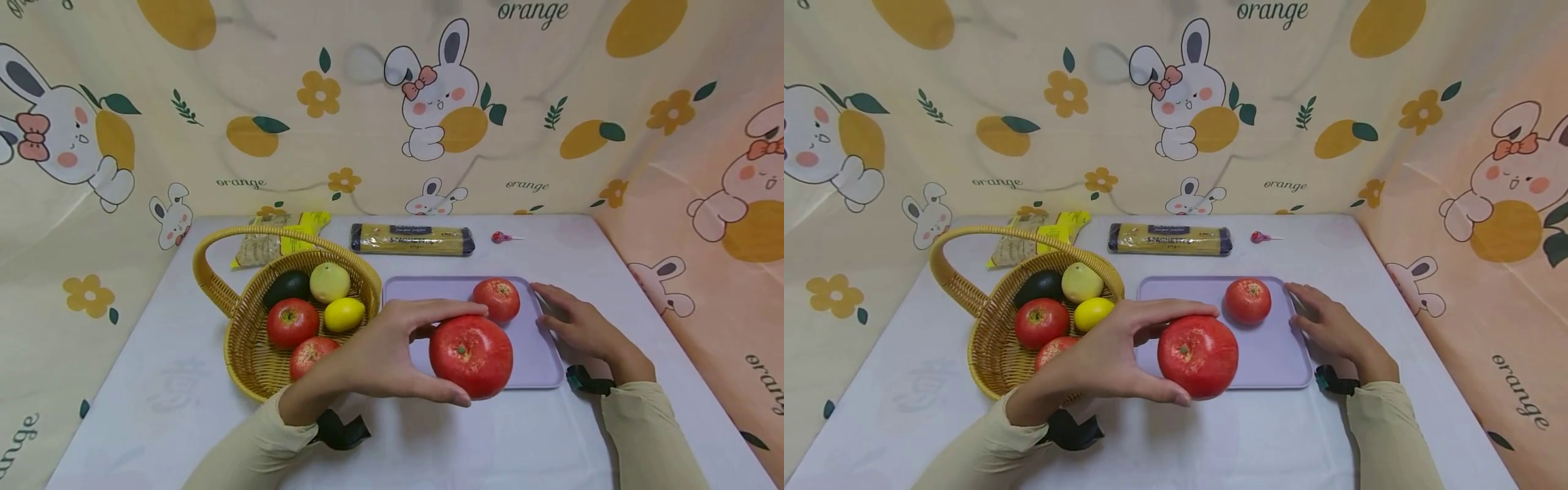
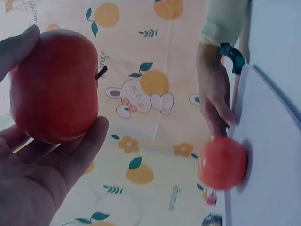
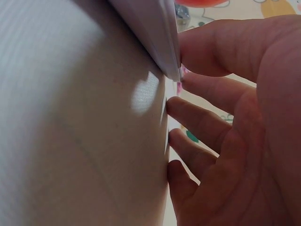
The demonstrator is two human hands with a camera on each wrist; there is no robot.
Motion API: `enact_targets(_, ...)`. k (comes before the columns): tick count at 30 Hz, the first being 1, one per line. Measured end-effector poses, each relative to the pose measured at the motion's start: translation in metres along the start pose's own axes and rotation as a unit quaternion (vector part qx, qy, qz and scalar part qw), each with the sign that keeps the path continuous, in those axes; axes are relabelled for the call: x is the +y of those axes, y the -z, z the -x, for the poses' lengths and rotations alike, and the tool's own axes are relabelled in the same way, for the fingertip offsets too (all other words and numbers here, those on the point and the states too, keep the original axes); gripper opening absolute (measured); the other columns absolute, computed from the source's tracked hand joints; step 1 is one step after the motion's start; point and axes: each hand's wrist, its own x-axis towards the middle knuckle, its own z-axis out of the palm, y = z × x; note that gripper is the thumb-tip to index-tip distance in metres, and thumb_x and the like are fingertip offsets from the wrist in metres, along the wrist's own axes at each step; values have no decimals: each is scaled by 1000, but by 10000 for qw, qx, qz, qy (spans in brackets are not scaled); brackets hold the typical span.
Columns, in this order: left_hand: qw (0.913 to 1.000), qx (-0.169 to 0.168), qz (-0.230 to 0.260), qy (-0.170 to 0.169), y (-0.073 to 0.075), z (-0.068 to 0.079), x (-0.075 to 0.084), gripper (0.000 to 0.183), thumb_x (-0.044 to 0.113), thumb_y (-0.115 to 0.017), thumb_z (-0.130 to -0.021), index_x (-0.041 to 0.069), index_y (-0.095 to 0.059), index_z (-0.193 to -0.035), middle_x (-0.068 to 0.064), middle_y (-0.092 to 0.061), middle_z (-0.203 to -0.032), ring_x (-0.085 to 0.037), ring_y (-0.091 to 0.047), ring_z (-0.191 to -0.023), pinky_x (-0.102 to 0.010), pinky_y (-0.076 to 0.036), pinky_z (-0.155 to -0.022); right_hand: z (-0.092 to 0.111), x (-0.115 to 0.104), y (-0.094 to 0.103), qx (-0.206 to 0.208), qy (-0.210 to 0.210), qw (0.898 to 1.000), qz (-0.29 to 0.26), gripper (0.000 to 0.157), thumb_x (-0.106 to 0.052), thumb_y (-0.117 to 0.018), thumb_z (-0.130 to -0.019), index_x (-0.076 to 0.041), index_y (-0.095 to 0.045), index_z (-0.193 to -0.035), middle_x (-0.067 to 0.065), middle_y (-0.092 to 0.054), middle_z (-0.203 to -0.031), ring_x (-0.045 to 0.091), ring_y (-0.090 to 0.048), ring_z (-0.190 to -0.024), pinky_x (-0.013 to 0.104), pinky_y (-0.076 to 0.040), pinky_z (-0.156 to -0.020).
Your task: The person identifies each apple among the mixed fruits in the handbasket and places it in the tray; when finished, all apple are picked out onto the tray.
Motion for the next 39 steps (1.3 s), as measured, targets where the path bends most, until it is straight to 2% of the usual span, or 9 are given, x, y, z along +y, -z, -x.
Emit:
enact_targets(4, 9998, 105, 36, -181, -11, -16, -4, 87, 14, -98, -80, 13, -58, -158, -3, -70, -149, -6, -65, -128, -26, -62, -101, 1, 0, -2, 29, -9, 10000, -4, 88, -41, -72, -105, -28, -22, -177, 25, -25, -179, 62, -24, -159, 80, -43, -109)
enact_targets(10, 9995, 234, 48, -211, -25, -38, -6, 88, 15, -98, -81, 10, -56, -158, -8, -67, -148, -3, -64, -129, -22, -60, -101, 2, 0, 0, 5, 45, 10000, -12, 90, -44, -74, -103, -24, -24, -176, 28, -27, -177, 63, -27, -157, 81, -44, -109)
enact_targets(17, 9989, 429, 15, -164, -37, -53, -15, 87, 16, -97, -82, 11, -56, -158, -8, -64, -151, -4, -64, -128, -19, -60, -99, 3, 1, 1, 42, 135, 9997, -194, 111, -49, -89, -89, -23, -25, -176, 27, -29, -176, 64, -29, -154, 73, -59, -98)
enact_targets(25, 9978, 550, -293, 221, -55, -62, -39, 84, 23, -97, -83, 12, -57, -156, -5, -68, -142, -2, -63, -120, -15, -60, -94, 1, -1, 3, -22, -4, 10000, -85, 97, -53, -77, -99, -26, -24, -176, 27, -27, -177, 64, -25, -157, 81, -50, -104)
enact_targets(31, 9949, 554, -575, 615, -61, -65, -54, 83, 30, -96, -85, 16, -58, -157, -2, -69, -142, 0, -62, -117, -11, -58, -89, 1, -3, 3, -35, -30, 10000, 10, 91, -50, -72, -104, -25, -23, -177, 29, -25, -177, 65, -24, -157, 84, -42, -107)
enact_targets(39, 9930, 502, -384, 993, -69, -67, -72, 83, 28, -96, -85, 18, -57, -157, -3, -66, -144, -3, -61, -122, -10, -57, -90, 1, -2, 1, 22, 87, 9999, 110, 86, -41, -71, -106, -24, -24, -176, 29, -26, -177, 64, -25, -157, 82, -42, -108)
